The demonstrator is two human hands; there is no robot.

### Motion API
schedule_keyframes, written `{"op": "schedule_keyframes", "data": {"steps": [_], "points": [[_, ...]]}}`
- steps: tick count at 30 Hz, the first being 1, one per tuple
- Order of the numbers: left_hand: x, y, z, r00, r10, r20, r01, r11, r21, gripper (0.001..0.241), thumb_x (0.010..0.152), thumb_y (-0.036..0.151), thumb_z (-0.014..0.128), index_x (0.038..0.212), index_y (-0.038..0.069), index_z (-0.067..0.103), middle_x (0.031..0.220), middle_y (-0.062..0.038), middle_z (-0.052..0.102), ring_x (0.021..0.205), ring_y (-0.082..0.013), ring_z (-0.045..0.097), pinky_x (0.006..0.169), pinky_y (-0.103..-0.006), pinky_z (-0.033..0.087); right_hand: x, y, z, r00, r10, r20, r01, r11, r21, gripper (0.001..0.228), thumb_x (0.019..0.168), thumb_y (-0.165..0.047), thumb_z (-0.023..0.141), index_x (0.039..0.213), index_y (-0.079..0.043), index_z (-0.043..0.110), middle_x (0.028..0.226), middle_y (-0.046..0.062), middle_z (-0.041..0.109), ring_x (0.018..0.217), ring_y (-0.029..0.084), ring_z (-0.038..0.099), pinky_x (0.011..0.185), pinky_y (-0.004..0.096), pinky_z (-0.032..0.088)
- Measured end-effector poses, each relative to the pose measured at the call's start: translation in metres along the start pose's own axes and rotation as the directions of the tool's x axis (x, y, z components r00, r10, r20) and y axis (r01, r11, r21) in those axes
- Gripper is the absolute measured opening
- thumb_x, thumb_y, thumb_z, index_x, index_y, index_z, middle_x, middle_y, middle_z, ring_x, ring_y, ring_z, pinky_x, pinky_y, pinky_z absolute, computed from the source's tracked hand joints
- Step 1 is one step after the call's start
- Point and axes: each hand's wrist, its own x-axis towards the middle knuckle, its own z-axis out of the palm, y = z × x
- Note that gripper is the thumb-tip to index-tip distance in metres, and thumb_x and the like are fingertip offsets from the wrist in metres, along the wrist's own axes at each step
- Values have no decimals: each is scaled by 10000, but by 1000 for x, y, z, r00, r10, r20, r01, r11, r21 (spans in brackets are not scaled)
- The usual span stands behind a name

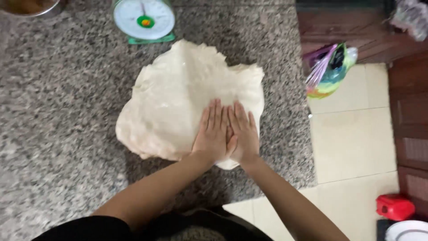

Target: Kneading and cutting bread dough into smaller portions on a granite countertop.

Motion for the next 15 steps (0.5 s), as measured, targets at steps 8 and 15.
{"op": "schedule_keyframes", "data": {"steps": [8,15], "points": [[40,11,23,997,-33,-71,29,998,-55,863,987,531,274,1578,-92,186,1637,-366,64,1533,-497,11,1224,-560,-40,29,35,-1,996,-71,48,76,992,-104,714,950,-242,396,1618,-57,228,1694,187,137,1565,301,113,1246,491,57],[40,-23,-12,1000,-15,12,17,972,-233,702,1034,457,247,1590,30,281,1668,-192,222,1569,-333,153,1278,-460,73,39,-23,-59,997,-37,65,33,998,50,704,967,-216,387,1639,-50,265,1702,218,200,1562,330,180,1238,482,135]]}}
